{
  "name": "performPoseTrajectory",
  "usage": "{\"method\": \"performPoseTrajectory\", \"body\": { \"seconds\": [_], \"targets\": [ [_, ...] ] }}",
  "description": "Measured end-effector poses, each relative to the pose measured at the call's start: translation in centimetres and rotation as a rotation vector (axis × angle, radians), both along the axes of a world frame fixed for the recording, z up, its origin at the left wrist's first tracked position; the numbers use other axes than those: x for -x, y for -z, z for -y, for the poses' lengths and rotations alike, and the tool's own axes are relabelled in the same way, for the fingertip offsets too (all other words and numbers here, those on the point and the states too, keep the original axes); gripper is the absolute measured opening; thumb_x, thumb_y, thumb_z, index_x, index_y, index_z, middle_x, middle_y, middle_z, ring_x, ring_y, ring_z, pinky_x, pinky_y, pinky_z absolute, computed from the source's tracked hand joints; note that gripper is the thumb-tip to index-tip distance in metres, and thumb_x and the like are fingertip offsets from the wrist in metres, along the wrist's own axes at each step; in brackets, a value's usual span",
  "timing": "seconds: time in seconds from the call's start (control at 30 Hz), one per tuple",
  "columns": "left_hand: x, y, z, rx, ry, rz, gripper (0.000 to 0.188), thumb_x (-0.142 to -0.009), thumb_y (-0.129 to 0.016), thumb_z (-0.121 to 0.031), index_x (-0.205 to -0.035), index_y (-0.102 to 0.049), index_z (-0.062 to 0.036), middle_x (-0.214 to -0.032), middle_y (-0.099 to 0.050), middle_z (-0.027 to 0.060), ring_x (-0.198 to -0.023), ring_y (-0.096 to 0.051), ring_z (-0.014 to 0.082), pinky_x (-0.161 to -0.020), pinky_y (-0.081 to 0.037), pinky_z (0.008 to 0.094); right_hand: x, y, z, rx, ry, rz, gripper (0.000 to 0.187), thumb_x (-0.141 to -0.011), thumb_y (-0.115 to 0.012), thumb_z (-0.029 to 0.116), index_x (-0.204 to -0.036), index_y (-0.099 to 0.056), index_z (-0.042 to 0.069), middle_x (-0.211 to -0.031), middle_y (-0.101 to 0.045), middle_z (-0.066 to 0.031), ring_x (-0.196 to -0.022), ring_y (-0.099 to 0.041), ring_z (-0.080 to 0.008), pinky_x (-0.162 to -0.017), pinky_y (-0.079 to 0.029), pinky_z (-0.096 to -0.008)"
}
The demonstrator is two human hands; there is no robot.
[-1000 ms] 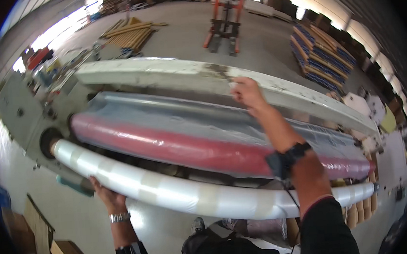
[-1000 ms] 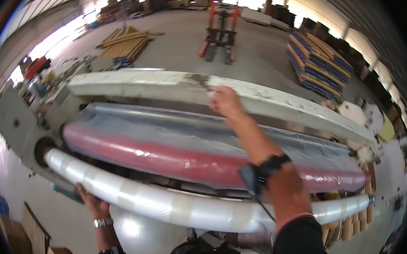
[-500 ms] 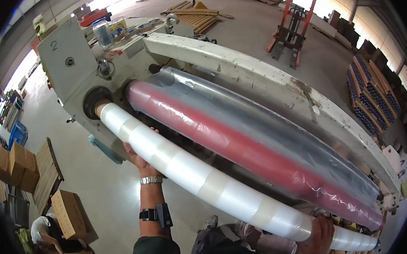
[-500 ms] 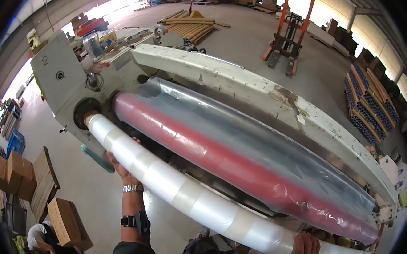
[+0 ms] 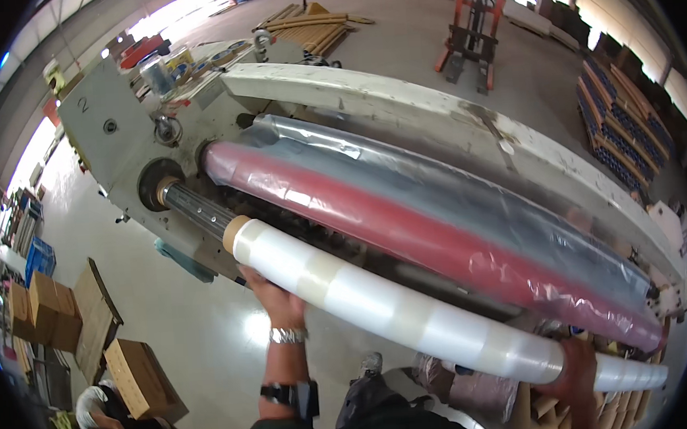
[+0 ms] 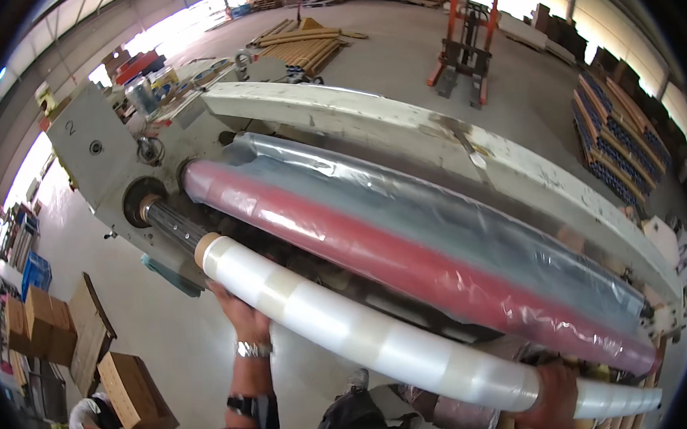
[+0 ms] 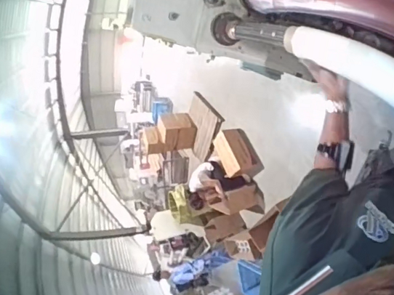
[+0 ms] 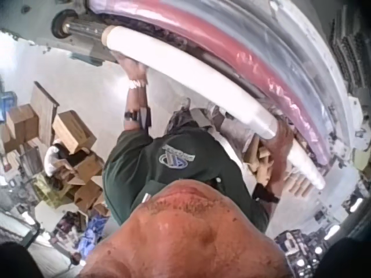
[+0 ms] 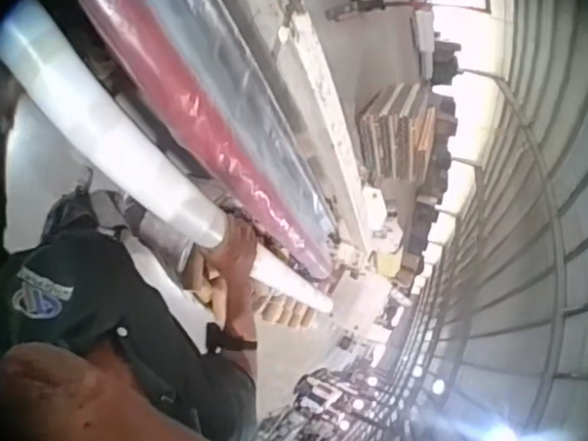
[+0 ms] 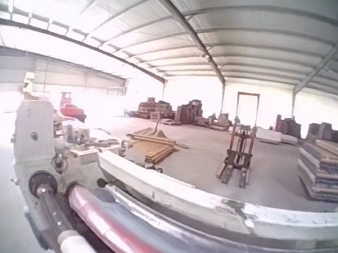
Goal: Replacing a finished roll of plastic wrap with a new cardboard core on a winding machine.
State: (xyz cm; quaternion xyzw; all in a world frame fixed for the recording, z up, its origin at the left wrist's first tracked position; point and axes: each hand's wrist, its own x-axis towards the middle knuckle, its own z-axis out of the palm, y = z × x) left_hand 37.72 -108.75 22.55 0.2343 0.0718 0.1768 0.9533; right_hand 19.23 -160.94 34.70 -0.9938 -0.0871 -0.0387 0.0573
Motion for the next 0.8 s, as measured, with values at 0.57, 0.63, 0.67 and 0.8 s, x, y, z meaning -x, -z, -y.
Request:
{"method": "performPoseTrajectory", "body": {
  "seconds": [0.57, 0.63, 0.67, 0.8],
  "targets": [
    [5.2, -0.9, 12.7, -1.022, -0.107, -0.182, 0.062, -0.084, -0.062, -0.036, -0.136, -0.044, -0.0069, -0.135, -0.048, 0.0176, -0.121, -0.047, 0.0378, -0.101, -0.042, 0.0471, 11.5, 4.2, 14.0, 0.117, 0.219, 0.36, 0.092, -0.061, -0.08, 0.03, -0.141, -0.039, 0.013, -0.14, -0.044, -0.0136, -0.132, -0.039, -0.0301, -0.109, -0.026, -0.0493],
    [6.6, -0.3, 16.2, -1.105, -0.095, -0.133, 0.062, -0.083, -0.064, -0.034, -0.135, -0.045, -0.0071, -0.136, -0.048, 0.0166, -0.121, -0.047, 0.0377, -0.1, -0.042, 0.0473, 13.6, 5.0, 18.8, 0.251, 0.235, 0.545, 0.087, -0.06, -0.08, 0.028, -0.138, -0.043, 0.012, -0.135, -0.047, -0.0166, -0.127, -0.043, -0.0325, -0.11, -0.025, -0.0514],
    [7.3, 0.0, 18.2, -1.139, -0.081, -0.103, 0.062, -0.082, -0.065, -0.033, -0.135, -0.045, -0.0072, -0.136, -0.047, 0.0161, -0.121, -0.047, 0.0377, -0.1, -0.042, 0.0474, 14.5, 5.5, 21.7, 0.259, 0.255, 0.554, 0.087, -0.06, -0.08, 0.028, -0.138, -0.043, 0.012, -0.135, -0.047, -0.0166, -0.127, -0.043, -0.0325, -0.11, -0.025, -0.0514],
    [9.5, 2.6, 24.9, -1.297, 0.041, 0.096, 0.063, -0.079, -0.07, -0.028, -0.135, -0.046, -0.0077, -0.138, -0.047, 0.0141, -0.121, -0.046, 0.0375, -0.1, -0.042, 0.0479, 18.4, 2.8, 32.8, 0.208, 0.266, 0.369, 0.085, -0.06, -0.081, 0.029, -0.135, -0.044, 0.014, -0.129, -0.052, -0.0125, -0.125, -0.047, -0.0287, -0.105, -0.031, -0.0494]
  ]
}}
